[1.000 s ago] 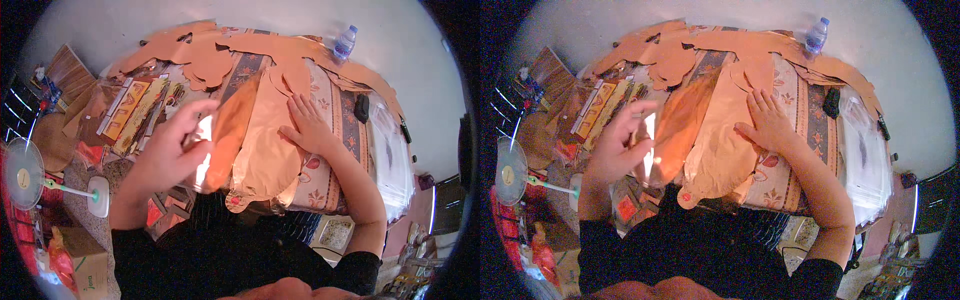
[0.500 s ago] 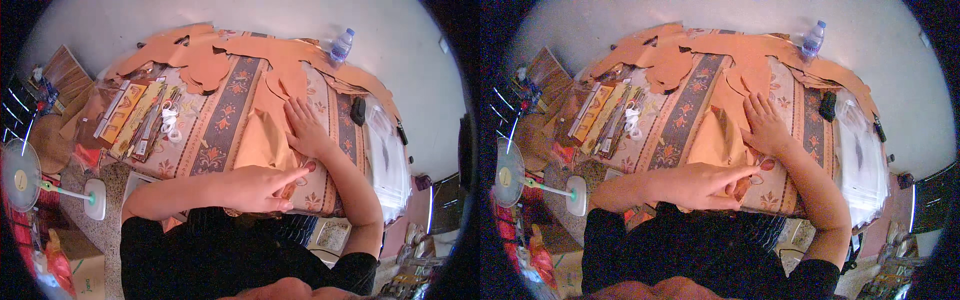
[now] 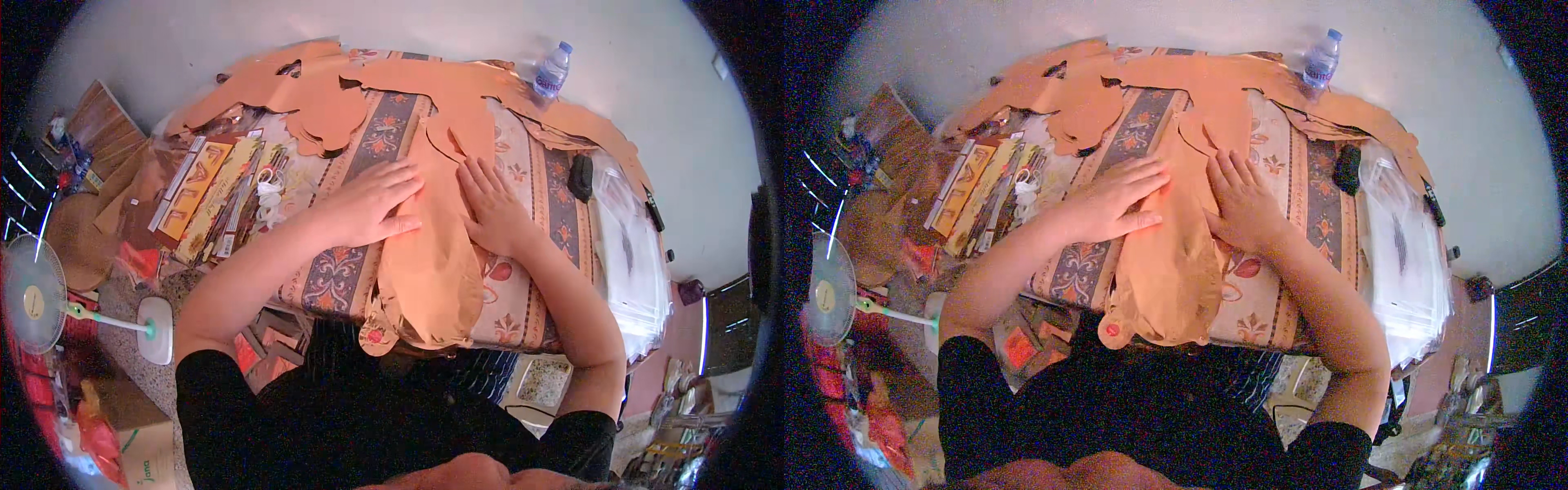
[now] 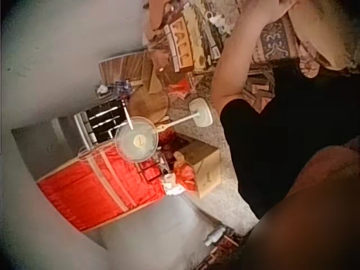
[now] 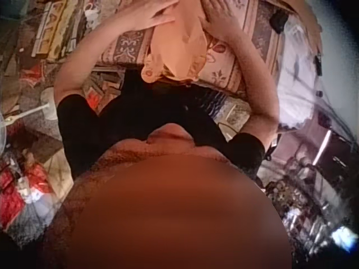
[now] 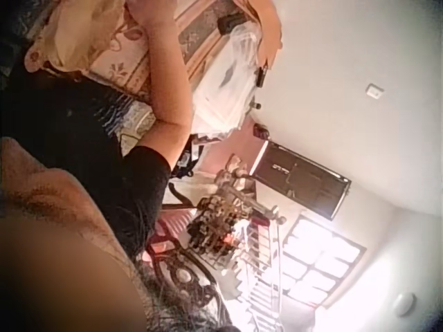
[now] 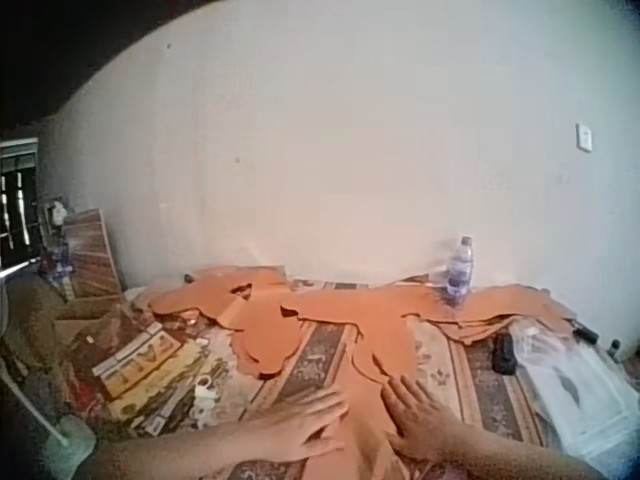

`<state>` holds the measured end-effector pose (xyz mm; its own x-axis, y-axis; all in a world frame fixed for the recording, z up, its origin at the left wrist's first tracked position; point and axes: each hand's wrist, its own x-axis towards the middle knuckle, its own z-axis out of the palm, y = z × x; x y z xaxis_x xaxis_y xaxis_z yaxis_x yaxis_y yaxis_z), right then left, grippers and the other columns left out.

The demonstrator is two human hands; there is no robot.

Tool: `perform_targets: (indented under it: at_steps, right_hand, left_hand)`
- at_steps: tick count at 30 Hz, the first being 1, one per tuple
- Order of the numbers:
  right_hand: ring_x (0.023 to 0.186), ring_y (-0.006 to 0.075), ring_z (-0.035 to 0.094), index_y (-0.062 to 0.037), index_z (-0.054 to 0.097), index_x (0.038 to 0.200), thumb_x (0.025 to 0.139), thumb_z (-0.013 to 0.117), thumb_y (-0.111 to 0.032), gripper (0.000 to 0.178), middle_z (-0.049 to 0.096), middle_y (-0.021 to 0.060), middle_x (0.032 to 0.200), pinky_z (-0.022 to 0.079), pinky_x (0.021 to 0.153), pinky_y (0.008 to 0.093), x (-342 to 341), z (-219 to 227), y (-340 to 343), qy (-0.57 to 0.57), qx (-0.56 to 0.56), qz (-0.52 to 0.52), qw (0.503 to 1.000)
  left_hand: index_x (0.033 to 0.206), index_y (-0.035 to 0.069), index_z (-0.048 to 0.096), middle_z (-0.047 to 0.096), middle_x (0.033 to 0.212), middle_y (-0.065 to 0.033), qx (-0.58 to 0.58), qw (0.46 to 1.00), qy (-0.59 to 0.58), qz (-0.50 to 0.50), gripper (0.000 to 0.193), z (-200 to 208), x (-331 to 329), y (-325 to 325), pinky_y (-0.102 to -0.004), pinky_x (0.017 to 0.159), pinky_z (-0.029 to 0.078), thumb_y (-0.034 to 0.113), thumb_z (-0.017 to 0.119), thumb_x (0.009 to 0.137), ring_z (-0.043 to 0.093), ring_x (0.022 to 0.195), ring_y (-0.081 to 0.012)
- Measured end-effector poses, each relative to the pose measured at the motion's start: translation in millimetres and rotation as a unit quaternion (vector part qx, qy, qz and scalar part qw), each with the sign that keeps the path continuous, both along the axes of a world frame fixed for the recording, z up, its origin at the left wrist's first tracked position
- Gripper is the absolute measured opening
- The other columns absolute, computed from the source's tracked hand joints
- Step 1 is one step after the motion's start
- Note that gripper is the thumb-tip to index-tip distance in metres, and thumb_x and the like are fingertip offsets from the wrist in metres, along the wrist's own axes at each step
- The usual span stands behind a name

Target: Folding a metallic foil balloon and placing it into a plastic sleeve with an instruction card.

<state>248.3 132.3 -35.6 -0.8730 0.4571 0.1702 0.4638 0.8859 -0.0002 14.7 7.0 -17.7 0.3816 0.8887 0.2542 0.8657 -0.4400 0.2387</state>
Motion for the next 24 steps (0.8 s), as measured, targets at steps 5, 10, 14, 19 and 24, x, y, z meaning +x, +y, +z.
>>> perform_targets:
  at_steps: [5,10,14,19,24]
  right_hand:
    - [0.142,0.0359,0.018,0.0023,0.022,0.146,0.088,0.049,-0.035,0.074,0.024,0.0229,0.151,0.013,0.117,0.0445,0,1,-2,0.015,-0.009,0.002,1.0]
    - [0.144,0.035,0.014,0.0022,0.021,0.147,0.096,0.042,-0.036,0.067,0.021,0.0228,0.152,0.012,0.117,0.0427,2,8,5,0.044,-0.1,0.002,0.994]
    - [0.145,0.0357,0.008,0.0016,0.022,0.147,0.099,0.032,-0.045,0.067,0.017,0.0235,0.153,0.005,0.117,0.0417,4,18,1,0.129,-0.259,0.02,0.957]
    - [0.144,0.0369,0.009,-0.0005,0.026,0.146,0.095,0.042,-0.047,0.071,0.018,0.0228,0.153,0.011,0.117,0.0417,0,16,-17,0.003,-0.077,0.055,0.995]
    - [0.143,0.038,0.015,-0.0001,0.028,0.145,0.092,0.046,-0.052,0.076,0.022,0.0241,0.151,0.014,0.116,0.0432,-1,13,-21,0.005,-0.027,0.058,0.998]
  left_hand:
    - [0.137,-0.003,0.039,0.033,0.147,-0.0219,-0.009,1.0,-0.012,-0.019,0.074,-5,-2,3,-0.0432,0.113,0.025,0.045,0.062,0.087,0.029,0.139,-0.0348]
    - [0.136,-0.005,0.04,0.034,0.145,-0.0234,0.021,0.999,-0.001,-0.027,0.083,-9,-6,4,-0.0413,0.114,0.024,0.057,0.059,0.084,0.029,0.138,-0.0344]
    - [0.137,-0.003,0.038,0.032,0.147,-0.0216,-0.01,1.0,0.005,-0.016,0.083,-6,-2,5,-0.0427,0.114,0.024,0.055,0.061,0.083,0.028,0.138,-0.0347]
    - [0.137,-0.002,0.038,0.032,0.148,-0.0206,-0.011,1.0,-0.001,-0.018,0.082,-8,-5,4,-0.0444,0.113,0.025,0.053,0.063,0.082,0.028,0.138,-0.0352]
    - [0.143,0.001,0.032,0.027,0.152,-0.0176,0.004,1.0,0.025,-0.012,0.081,-10,-5,-1,-0.0435,0.115,0.02,0.05,0.061,0.085,0.023,0.142,-0.0303]
